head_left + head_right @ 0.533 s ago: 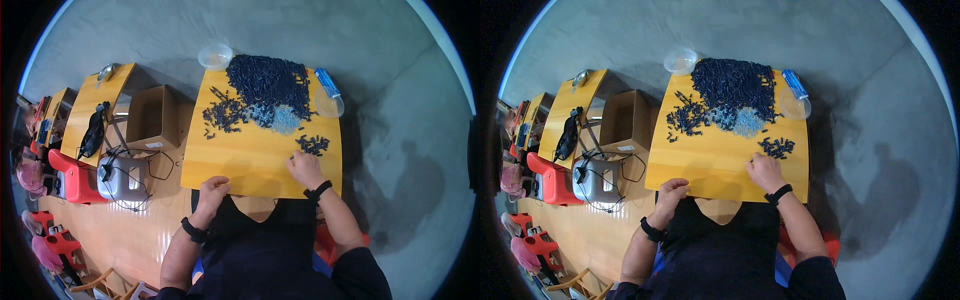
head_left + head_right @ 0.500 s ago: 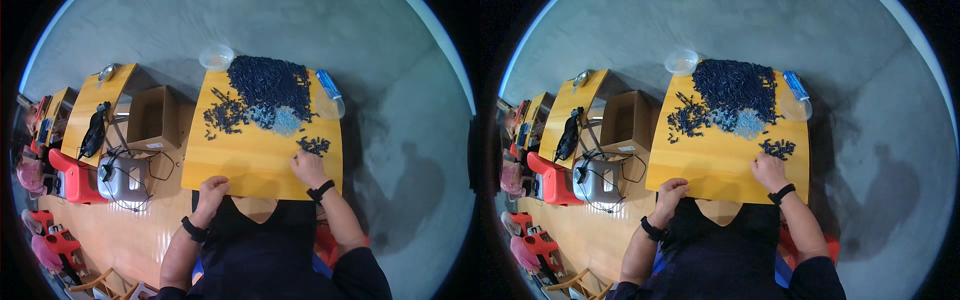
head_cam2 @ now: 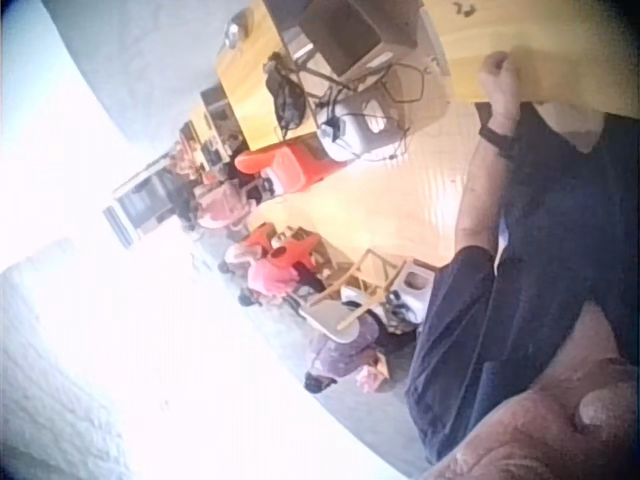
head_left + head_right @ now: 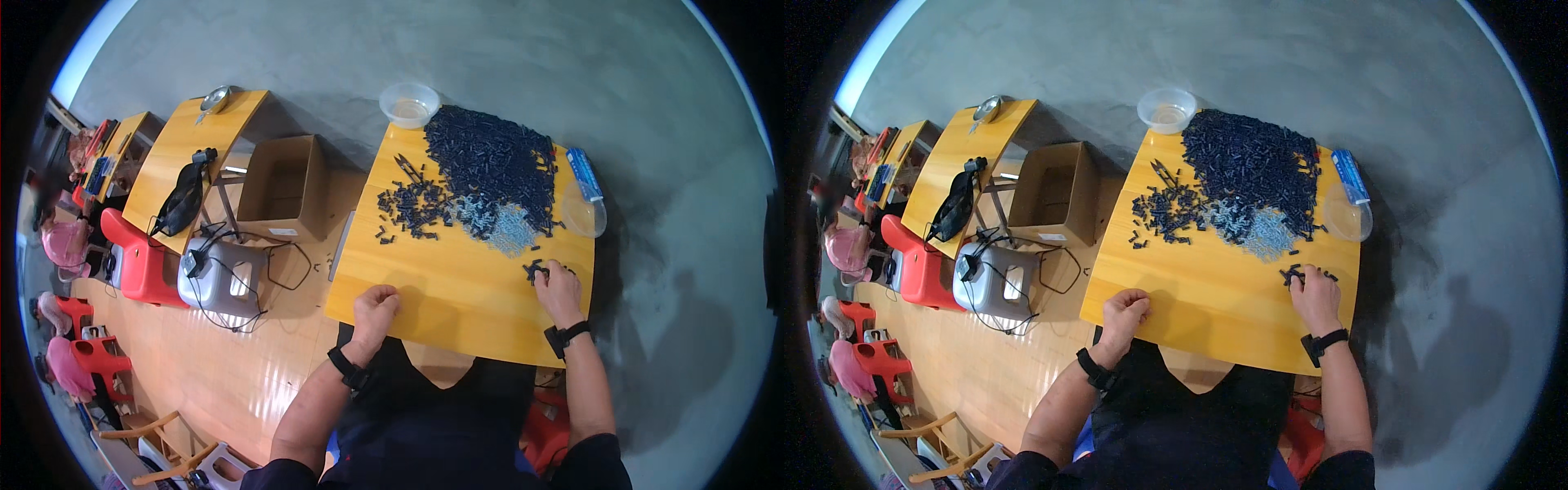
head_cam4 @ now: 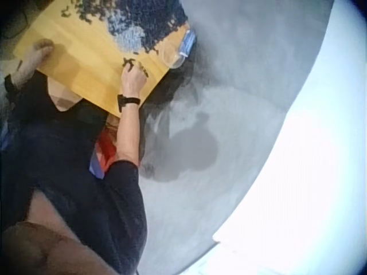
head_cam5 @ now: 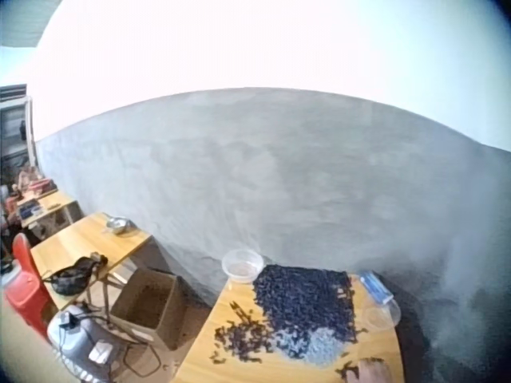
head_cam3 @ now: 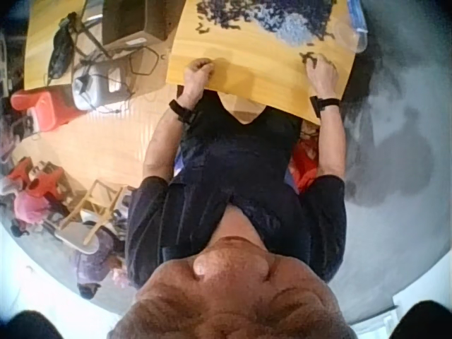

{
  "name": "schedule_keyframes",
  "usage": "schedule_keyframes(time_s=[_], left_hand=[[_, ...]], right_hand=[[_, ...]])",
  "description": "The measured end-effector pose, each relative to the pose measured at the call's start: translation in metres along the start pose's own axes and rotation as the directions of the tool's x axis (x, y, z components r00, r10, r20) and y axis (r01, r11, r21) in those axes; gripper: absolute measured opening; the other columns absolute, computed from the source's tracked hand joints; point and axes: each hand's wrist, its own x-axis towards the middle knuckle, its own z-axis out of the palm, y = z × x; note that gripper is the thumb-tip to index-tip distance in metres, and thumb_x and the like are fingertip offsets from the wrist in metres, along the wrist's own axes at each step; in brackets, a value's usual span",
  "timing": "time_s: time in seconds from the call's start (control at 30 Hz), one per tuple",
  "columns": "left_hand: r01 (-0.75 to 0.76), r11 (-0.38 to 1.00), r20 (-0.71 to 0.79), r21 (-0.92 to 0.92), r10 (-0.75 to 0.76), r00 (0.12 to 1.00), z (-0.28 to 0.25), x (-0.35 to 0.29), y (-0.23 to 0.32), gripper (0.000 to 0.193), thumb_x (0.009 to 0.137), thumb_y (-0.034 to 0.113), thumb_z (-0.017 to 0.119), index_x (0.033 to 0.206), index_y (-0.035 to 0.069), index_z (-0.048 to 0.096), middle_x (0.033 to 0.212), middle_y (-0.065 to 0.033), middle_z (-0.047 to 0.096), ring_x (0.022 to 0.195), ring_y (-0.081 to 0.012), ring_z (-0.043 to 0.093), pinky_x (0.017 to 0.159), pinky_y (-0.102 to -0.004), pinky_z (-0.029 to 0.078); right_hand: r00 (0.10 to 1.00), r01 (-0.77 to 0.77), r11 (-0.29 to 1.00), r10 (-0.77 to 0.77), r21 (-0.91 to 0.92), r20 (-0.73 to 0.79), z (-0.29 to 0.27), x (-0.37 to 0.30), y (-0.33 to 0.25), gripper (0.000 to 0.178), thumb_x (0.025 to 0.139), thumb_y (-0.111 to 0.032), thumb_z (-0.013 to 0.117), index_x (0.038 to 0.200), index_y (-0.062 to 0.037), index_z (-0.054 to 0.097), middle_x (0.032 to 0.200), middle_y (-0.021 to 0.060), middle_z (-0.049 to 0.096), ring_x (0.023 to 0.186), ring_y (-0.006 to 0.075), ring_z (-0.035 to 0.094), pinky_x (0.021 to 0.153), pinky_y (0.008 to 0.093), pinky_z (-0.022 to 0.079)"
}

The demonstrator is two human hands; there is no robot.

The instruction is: Manually assembling small blue plastic inserts into black plastic housings at a workstation.

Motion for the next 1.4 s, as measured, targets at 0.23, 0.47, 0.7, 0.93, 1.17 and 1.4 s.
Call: schedule_keyframes(time_s=[0.23, 0.47, 0.7, 0.93, 1.17, 1.4], left_hand=[[0.064, 0.996, -0.014, -0.056, -0.065, 0.998, -0.002, 0.001, 0.006, 0.015, 0.086, 0.009, 0.060, 0.093, -0.005, 0.063, 0.074, -0.0056, 0.063, 0.059, -0.0112, 0.060, 0.054, -0.0232, 0.047], [0.038, 0.999, 0.006, -0.001, -0.038, 0.999, 0.000, 0.001, 0.002, 0.016, 0.087, 0.010, 0.061, 0.092, -0.005, 0.063, 0.073, -0.0063, 0.064, 0.058, -0.0117, 0.062, 0.054, -0.0237, 0.049], [0.010, 1.000, 0.028, 0.029, -0.011, 1.000, -0.002, 0.004, -0.001, 0.013, 0.088, 0.010, 0.061, 0.091, -0.002, 0.063, 0.071, -0.0046, 0.063, 0.058, -0.0110, 0.062, 0.052, -0.0228, 0.048], [0.005, 1.000, 0.039, 0.008, -0.005, 0.999, -0.002, 0.004, -0.002, 0.012, 0.088, 0.009, 0.061, 0.089, -0.003, 0.062, 0.070, -0.0042, 0.062, 0.057, -0.0116, 0.062, 0.051, -0.0232, 0.047], [0.013, 1.000, 0.041, -0.009, -0.012, 0.999, 0.001, 0.005, -0.002, 0.012, 0.088, 0.009, 0.060, 0.089, -0.003, 0.062, 0.070, -0.0042, 0.062, 0.056, -0.0119, 0.062, 0.050, -0.0235, 0.047], [0.042, 0.999, 0.055, -0.007, -0.042, 0.998, -0.001, 0.005, 0.001, 0.017, 0.088, 0.010, 0.060, 0.093, -0.005, 0.063, 0.072, -0.0064, 0.064, 0.058, -0.0126, 0.062, 0.055, -0.0252, 0.051]], right_hand=[[0.909, 0.416, 0.831, -0.375, 0.369, -0.181, 0.020, 0.029, -0.093, 0.007, 0.082, -0.010, 0.058, 0.086, -0.0086, 0.063, 0.080, 0.0123, 0.060, 0.068, 0.0349, 0.060, 0.058, 0.0424, 0.048], [0.845, 0.511, 0.748, -0.528, 0.424, -0.085, 0.052, 0.083, -0.182, 0.011, 0.084, -0.013, 0.059, 0.093, -0.0082, 0.062, 0.082, 0.0153, 0.057, 0.072, 0.0377, 0.060, 0.063, 0.0462, 0.048], [0.830, 0.529, 0.789, -0.558, 0.312, 0.005, 0.066, 0.098, -0.197, 0.012, 0.084, -0.016, 0.059, 0.093, -0.0082, 0.062, 0.083, 0.0163, 0.058, 0.073, 0.0380, 0.061, 0.064, 0.0479, 0.049], [0.829, 0.522, 0.808, -0.555, 0.273, 0.059, 0.069, 0.099, -0.197, 0.010, 0.083, -0.016, 0.059, 0.088, -0.0086, 0.063, 0.083, 0.0160, 0.058, 0.073, 0.0373, 0.062, 0.064, 0.0479, 0.050], [0.842, 0.507, 0.826, -0.535, 0.247, 0.062, 0.069, 0.098, -0.198, 0.006, 0.081, -0.013, 0.060, 0.085, -0.0086, 0.062, 0.082, 0.0164, 0.058, 0.071, 0.0361, 0.062, 0.062, 0.0474, 0.050], [0.836, 0.542, 0.770, -0.536, 0.336, -0.118, 0.077, 0.095, -0.197, 0.006, 0.080, -0.012, 0.061, 0.082, -0.0062, 0.060, 0.080, 0.0155, 0.058, 0.066, 0.0366, 0.060, 0.059, 0.0465, 0.049]])
